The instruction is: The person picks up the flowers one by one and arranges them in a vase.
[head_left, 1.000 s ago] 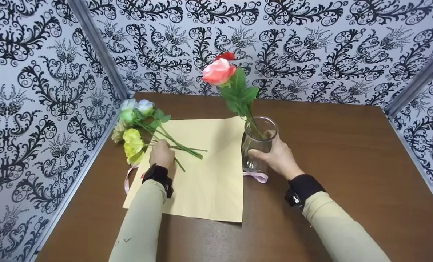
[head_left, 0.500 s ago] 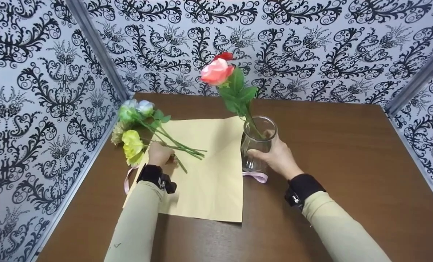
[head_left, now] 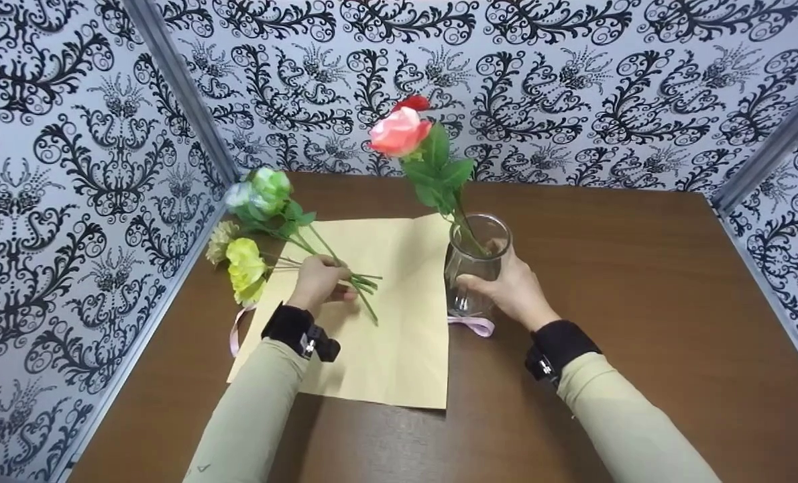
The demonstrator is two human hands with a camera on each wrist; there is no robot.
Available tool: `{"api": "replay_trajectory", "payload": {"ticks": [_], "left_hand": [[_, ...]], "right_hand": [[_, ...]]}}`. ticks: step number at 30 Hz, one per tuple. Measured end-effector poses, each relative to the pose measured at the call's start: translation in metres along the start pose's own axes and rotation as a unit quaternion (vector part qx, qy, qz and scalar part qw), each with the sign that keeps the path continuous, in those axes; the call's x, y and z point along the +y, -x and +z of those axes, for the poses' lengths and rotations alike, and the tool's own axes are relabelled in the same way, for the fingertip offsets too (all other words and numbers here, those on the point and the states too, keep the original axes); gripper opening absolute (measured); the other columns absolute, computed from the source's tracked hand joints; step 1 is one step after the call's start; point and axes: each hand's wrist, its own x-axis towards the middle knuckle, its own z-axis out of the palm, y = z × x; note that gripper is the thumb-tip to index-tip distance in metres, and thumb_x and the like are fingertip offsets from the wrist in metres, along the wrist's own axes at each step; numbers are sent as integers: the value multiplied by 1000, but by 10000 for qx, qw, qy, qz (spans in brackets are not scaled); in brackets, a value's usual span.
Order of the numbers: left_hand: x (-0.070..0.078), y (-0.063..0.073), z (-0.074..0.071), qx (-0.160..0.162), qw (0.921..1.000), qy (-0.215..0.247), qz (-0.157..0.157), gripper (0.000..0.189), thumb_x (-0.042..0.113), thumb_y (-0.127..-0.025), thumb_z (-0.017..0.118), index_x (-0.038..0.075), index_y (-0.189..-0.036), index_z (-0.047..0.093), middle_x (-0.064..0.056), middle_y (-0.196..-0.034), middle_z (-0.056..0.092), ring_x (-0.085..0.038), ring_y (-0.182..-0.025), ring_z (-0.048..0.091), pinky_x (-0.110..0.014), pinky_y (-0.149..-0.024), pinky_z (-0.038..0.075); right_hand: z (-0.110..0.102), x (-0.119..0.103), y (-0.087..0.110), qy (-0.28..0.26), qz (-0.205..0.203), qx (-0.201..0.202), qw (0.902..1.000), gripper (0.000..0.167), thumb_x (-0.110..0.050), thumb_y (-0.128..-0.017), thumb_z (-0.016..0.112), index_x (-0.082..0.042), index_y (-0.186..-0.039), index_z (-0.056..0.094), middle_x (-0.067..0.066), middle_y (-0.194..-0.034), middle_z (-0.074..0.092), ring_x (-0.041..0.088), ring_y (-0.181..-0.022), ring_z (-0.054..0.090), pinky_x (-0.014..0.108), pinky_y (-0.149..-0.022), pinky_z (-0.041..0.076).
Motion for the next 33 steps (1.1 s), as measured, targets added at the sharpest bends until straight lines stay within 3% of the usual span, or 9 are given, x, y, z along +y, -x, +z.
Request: {"api": "replay_trajectory", "payload": {"ticks": [8,16,23,33], "left_hand": [[-8,10,11,-414,9990,-149,-71,14,1,-95,67,-8,-105,63,-32,-115,65,-21,-67,74,-32,-68,63],[-14,18,23,-510,9981,-274,202,8,0,-94,68,-5,-92,61,-19,-93,68,-22,-63,73,-34,-64,63],[-14,22,30,-527,9975,-158,446,8,3,-97,65,-5,-96,62,-18,-92,69,-24,-65,74,-35,-65,63],[-3,35,42,-646,9935,302,890,9,2,-98,64,-6,-99,61,-19,-92,69,-25,-62,73,-37,-68,63]], "right_hand": [[0,0,0,-44,4,-3,10000,87,-52,-78,85,-9,-141,43,21,-132,65,43,-120,61,57,-103,47],[0,0,0,-127,-13,-35,9999,93,-55,-77,85,-9,-145,40,22,-135,62,43,-122,60,58,-104,46],[0,0,1,-61,14,-15,10000,93,-55,-78,84,-9,-145,39,23,-135,62,45,-122,60,58,-103,46],[1,1,0,-65,-22,44,10000,93,-52,-79,84,-5,-146,39,24,-139,59,45,-125,58,58,-106,44]]}}
